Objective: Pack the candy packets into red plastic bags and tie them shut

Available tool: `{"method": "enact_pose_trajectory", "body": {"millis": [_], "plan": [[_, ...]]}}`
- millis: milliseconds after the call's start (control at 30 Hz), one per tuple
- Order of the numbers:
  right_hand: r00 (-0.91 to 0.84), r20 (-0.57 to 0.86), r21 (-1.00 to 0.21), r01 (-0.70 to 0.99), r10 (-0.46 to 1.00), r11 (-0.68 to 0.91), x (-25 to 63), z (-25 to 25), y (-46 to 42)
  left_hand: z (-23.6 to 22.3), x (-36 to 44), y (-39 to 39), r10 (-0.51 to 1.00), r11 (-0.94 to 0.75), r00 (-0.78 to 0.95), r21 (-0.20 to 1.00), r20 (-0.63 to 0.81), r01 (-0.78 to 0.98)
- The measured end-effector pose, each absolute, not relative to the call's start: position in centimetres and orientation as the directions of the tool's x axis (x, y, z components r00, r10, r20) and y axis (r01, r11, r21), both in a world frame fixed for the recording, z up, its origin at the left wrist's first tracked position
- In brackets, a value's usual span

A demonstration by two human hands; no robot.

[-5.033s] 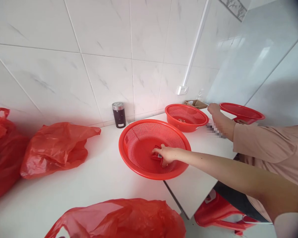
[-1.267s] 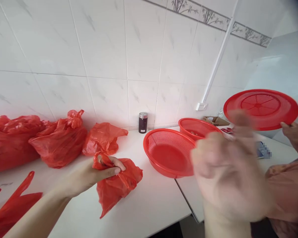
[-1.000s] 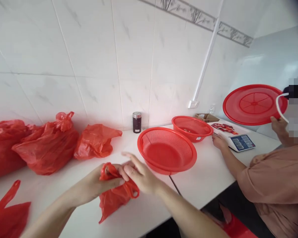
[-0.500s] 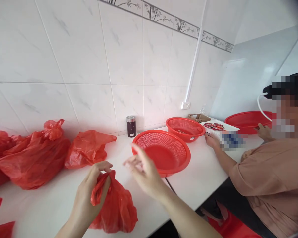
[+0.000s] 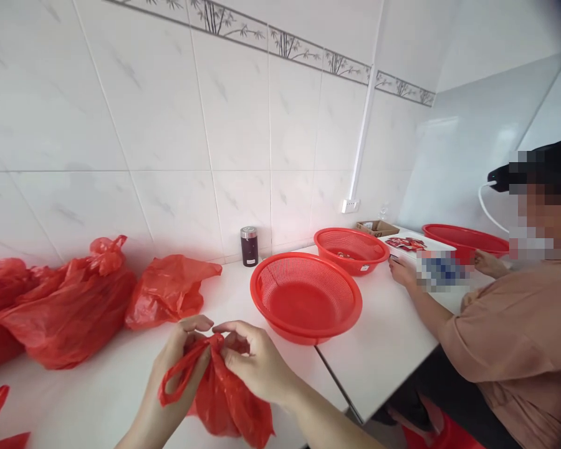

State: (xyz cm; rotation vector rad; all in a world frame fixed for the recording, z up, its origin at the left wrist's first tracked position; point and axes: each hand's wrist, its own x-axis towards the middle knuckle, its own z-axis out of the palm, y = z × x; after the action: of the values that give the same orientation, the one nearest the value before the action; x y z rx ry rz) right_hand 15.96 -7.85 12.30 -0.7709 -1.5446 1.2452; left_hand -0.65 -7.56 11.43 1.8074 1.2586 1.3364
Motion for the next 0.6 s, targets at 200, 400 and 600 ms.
{"method": "enact_pose_trajectory", "body": {"millis": [200,400,600], "plan": [[0.059,0.388,-0.913,-0.112,0.920,0.392,16.3,13.1,-7.8,11.5,-0.5,-8.8,0.921,-0.376,0.068,0.830,0.383,0.411],[-0.233,0.366,-0.928,-0.014,0.901,0.373,16.5,12.7,-8.8,11.7,-0.6,-8.9,0.878,-0.453,0.104,0.741,0.467,0.495],[-0.106,0.320,-0.938,0.106,0.942,0.331,17.1,9.8,-9.3,9.7,-3.8,-9.3,0.962,-0.261,0.071,0.803,0.265,0.536]]}}
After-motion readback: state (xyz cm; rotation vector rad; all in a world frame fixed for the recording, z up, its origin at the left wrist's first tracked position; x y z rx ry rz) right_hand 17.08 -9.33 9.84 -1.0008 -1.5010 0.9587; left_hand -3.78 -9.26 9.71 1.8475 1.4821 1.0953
